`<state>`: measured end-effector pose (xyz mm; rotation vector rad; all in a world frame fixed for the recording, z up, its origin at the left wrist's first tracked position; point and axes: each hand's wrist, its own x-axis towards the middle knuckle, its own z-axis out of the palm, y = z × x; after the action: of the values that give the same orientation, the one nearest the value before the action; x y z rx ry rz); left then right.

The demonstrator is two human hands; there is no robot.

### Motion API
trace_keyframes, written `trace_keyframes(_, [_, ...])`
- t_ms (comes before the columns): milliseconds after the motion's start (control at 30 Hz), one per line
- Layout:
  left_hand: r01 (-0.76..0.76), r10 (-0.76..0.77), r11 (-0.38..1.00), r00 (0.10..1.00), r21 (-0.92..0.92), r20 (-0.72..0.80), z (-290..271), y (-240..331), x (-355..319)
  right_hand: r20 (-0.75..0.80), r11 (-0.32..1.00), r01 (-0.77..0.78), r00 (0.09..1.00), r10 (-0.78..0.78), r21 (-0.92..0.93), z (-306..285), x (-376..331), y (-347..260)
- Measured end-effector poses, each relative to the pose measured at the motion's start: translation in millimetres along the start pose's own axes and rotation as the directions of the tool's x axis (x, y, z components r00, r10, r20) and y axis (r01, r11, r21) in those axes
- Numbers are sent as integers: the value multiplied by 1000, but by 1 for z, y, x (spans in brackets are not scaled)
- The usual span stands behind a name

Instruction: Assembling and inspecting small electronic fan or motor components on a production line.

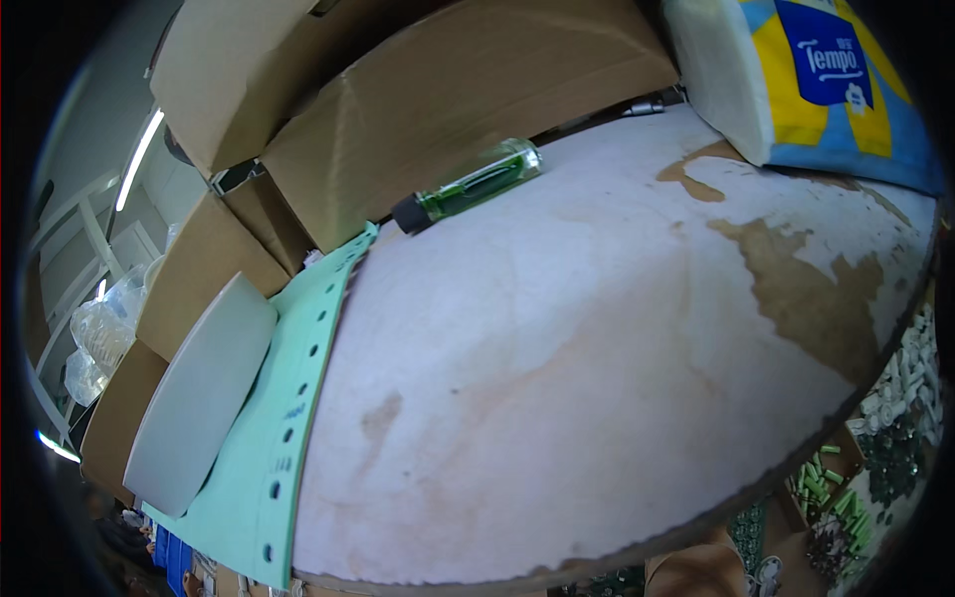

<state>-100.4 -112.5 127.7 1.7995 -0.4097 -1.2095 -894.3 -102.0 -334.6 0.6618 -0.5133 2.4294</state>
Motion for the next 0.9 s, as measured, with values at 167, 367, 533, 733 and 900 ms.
trace_keyframes(167, [32,-36,998,997,47,65,-11,4,15,-26,1000,-16,1000,16,-3,-20,38,-54])
trace_keyframes(367, [-40,21,996,970,74,242,-9,-2,26,4,995,-98,995,98,-12,-29,122,-133])
trace_keyframes(533, [-190,195,981,924,-48,328,-23,-13,23,69,957,-274,961,268,92,10,172,-106])
trace_keyframes(733, [-112,124,992,960,-61,251,-31,-6,-3,377,603,-738,674,635,303,188,147,119])
trace_keyframes(900, [82,-21,974,961,-212,275,-21,-40,3,548,222,-941,329,769,254,317,37,171])
